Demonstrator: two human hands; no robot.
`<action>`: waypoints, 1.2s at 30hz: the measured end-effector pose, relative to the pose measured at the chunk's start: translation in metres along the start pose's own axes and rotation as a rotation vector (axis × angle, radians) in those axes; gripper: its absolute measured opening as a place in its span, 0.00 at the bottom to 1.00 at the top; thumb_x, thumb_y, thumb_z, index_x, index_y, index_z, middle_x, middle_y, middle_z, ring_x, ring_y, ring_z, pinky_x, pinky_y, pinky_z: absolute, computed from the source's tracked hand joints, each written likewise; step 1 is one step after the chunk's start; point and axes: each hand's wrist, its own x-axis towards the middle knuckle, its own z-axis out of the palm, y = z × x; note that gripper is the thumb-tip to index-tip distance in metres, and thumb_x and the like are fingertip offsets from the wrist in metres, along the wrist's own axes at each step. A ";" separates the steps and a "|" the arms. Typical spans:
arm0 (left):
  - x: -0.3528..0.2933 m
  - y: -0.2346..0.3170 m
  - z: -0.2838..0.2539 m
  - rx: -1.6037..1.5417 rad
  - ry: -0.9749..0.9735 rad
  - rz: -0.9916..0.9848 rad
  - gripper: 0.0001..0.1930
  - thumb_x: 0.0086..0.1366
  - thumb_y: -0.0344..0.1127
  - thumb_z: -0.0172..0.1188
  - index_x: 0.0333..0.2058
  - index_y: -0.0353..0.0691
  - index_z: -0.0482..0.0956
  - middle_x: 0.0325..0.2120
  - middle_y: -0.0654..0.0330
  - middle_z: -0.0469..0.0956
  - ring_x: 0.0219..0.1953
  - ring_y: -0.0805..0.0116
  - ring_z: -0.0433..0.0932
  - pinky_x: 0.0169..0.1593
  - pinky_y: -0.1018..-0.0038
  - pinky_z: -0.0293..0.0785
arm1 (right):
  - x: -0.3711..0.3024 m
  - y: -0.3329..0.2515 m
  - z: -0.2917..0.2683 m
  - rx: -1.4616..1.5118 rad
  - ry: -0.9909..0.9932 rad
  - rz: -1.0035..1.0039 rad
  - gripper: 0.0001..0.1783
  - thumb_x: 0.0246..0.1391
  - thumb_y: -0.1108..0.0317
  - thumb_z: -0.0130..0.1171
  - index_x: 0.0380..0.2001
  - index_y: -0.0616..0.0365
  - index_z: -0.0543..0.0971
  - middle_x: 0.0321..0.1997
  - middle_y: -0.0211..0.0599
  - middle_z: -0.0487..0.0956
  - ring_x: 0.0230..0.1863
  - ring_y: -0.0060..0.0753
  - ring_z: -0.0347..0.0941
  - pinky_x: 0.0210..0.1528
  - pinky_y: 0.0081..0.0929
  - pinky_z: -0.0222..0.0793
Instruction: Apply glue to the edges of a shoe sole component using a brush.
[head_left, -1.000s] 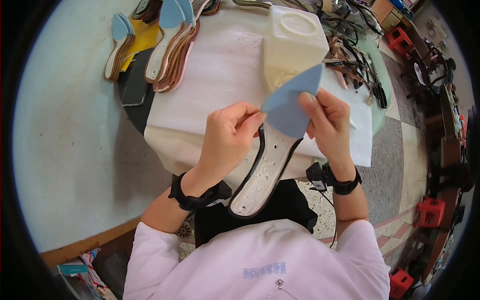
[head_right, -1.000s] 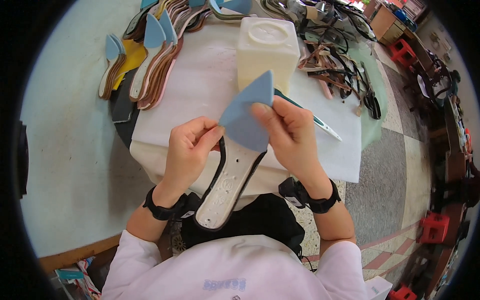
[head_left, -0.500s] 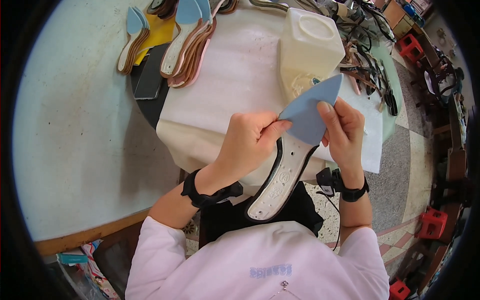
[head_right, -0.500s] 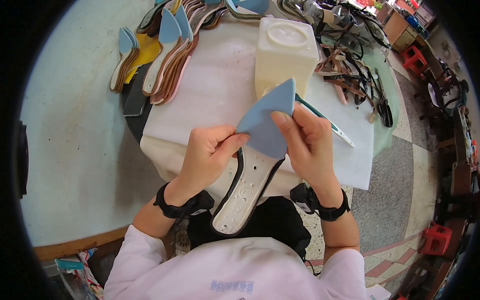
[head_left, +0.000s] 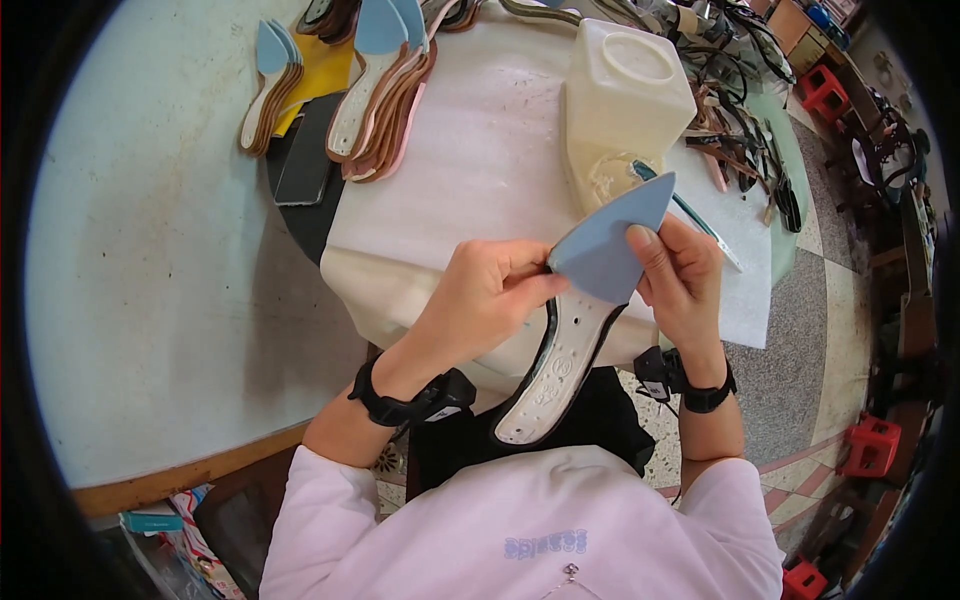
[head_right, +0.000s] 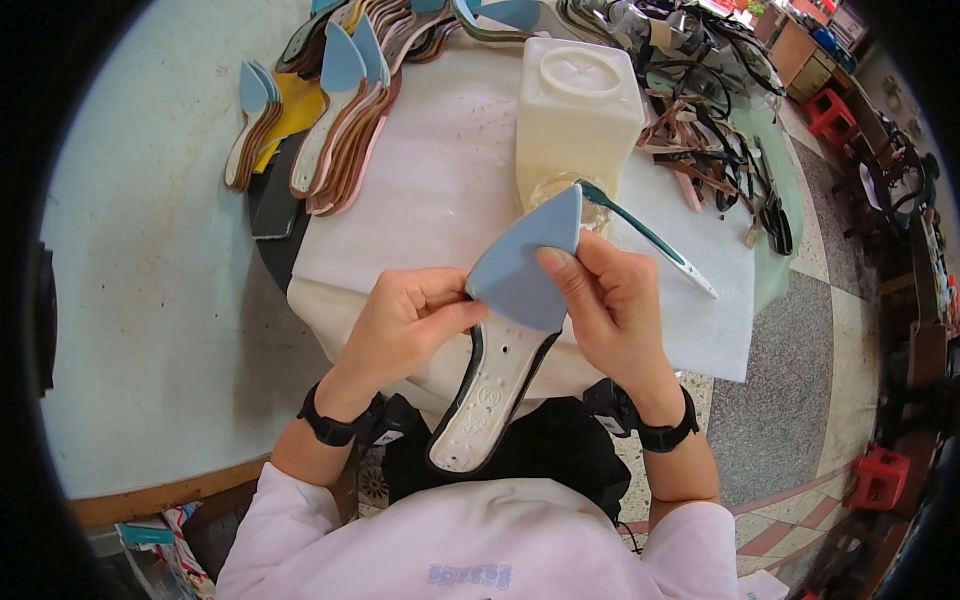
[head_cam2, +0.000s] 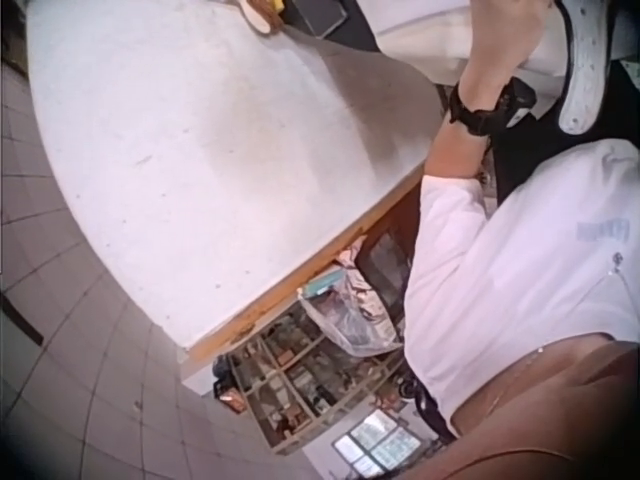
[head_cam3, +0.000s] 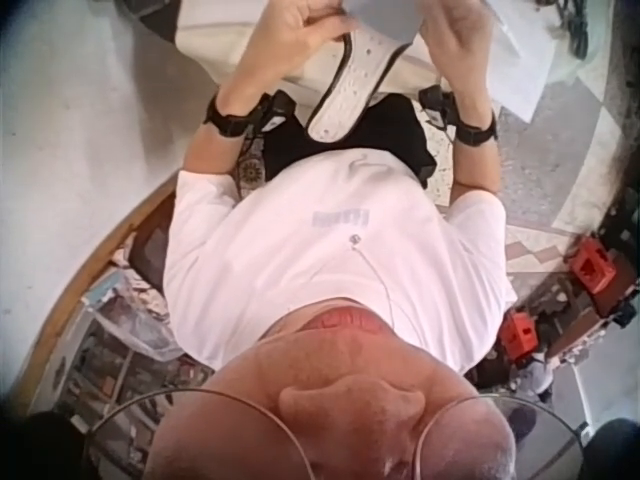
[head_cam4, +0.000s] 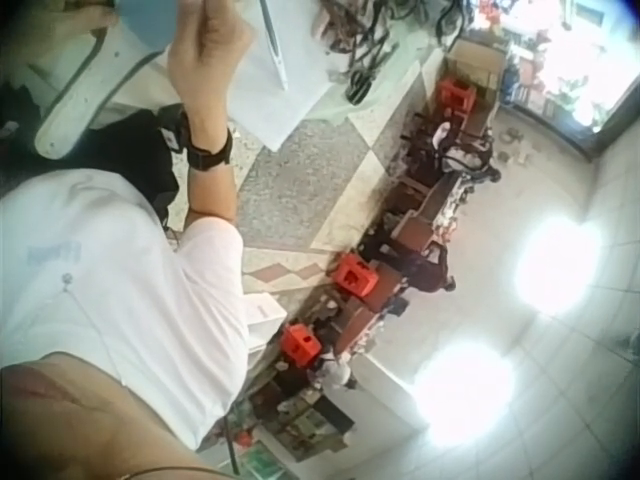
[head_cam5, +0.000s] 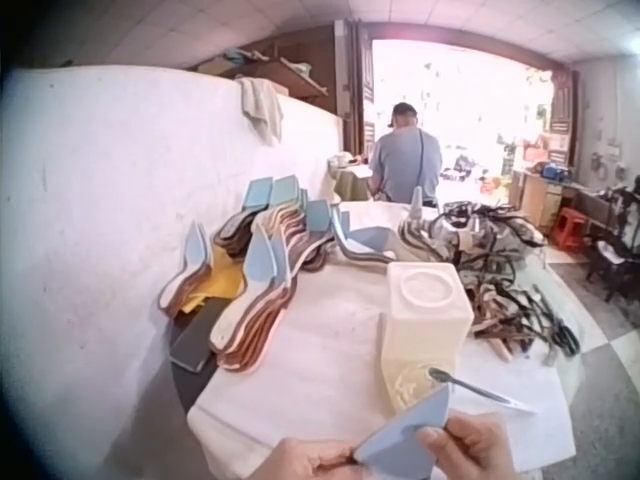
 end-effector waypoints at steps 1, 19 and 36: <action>0.001 -0.002 0.001 -0.003 -0.002 -0.002 0.09 0.59 0.25 0.56 0.38 0.28 0.79 0.25 0.64 0.77 0.27 0.83 0.72 0.34 0.83 0.70 | -0.001 0.000 0.000 -0.002 0.000 0.004 0.09 0.58 0.70 0.54 0.27 0.66 0.75 0.13 0.22 0.63 0.17 0.12 0.53 0.17 0.16 0.49; 0.017 -0.005 0.006 0.038 0.108 0.273 0.11 0.62 0.33 0.58 0.37 0.31 0.81 0.21 0.68 0.76 0.21 0.85 0.68 0.26 0.85 0.65 | -0.003 -0.002 0.004 0.027 0.153 -0.082 0.11 0.59 0.68 0.52 0.32 0.66 0.76 0.15 0.18 0.64 0.17 0.10 0.53 0.17 0.13 0.48; -0.014 -0.013 0.002 0.062 -0.161 -0.088 0.13 0.64 0.32 0.53 0.23 0.31 0.72 0.14 0.74 0.60 0.19 0.85 0.55 0.21 0.79 0.52 | -0.006 0.001 0.004 -0.238 0.324 -0.277 0.07 0.57 0.73 0.53 0.32 0.67 0.76 0.16 0.22 0.62 0.19 0.13 0.51 0.19 0.15 0.46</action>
